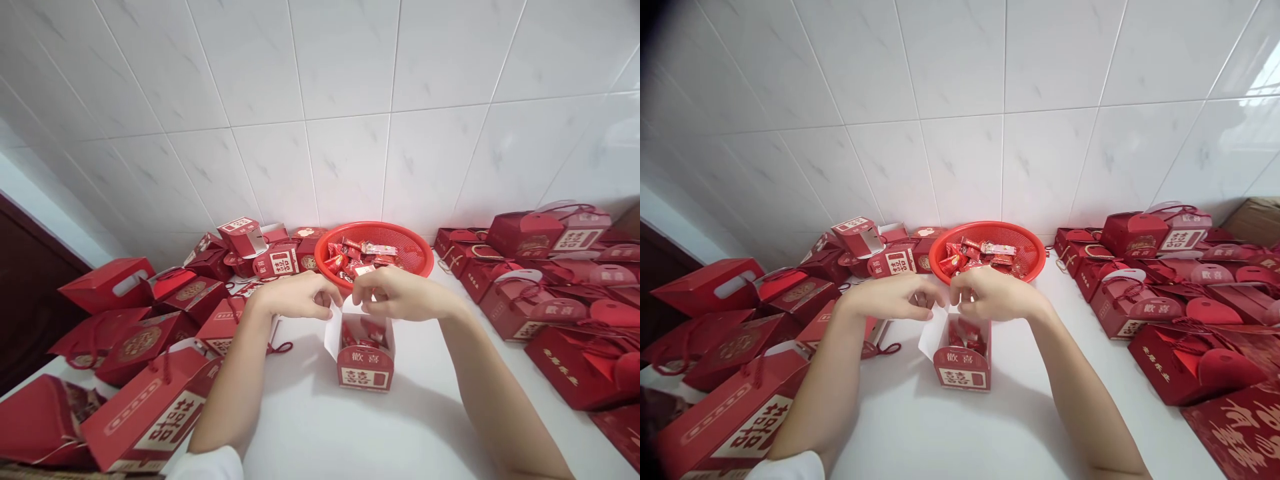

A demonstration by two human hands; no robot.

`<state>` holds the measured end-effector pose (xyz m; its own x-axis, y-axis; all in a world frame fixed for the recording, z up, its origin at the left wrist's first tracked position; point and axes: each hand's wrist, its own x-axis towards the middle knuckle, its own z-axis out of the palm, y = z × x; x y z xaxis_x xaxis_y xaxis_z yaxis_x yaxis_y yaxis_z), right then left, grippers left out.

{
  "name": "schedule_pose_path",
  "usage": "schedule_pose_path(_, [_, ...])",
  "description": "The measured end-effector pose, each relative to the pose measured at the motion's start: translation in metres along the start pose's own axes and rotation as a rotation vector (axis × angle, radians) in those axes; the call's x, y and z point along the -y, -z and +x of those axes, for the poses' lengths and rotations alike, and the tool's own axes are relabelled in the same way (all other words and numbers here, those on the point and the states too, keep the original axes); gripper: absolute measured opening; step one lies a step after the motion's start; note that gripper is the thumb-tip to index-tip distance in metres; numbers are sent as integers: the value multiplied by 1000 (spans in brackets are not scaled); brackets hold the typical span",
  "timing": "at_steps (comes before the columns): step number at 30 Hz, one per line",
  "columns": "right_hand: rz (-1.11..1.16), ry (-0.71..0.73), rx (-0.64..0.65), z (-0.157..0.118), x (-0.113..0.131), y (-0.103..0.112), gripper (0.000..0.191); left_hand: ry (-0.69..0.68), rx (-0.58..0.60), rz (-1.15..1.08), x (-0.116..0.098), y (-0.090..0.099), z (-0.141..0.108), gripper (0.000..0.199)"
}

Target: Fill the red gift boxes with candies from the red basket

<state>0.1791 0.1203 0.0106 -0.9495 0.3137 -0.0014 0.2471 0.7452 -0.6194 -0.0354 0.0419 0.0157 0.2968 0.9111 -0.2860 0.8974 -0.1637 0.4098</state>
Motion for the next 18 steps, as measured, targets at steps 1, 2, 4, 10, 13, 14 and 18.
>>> schedule_pose_path(1, [15, 32, -16, 1, 0, 0, 20, 1, -1, 5, 0, 0, 0, 32])
schedule_pose_path(2, [25, 65, -22, 2, 1, -1, 19, 3, -7, 7, 1, -1, 0, 29])
schedule_pose_path(4, [19, 107, -9, 2, 1, -1, 17, 2, -15, -1, 1, -2, 1, 26])
schedule_pose_path(10, [-41, -5, 61, -7, -1, 1, 27, 40, -35, 9, -3, -3, 1, 28])
schedule_pose_path(13, [-159, -114, 46, -16, 0, 4, 33, 25, -73, 11, -6, -2, -3, 29])
schedule_pose_path(14, [-192, -142, 48, -18, 1, 4, 34, 6, -89, 8, -7, -2, -5, 29])
schedule_pose_path(18, [-213, -195, 97, -22, 3, 3, 38, -62, -146, 20, -7, -2, -6, 27])
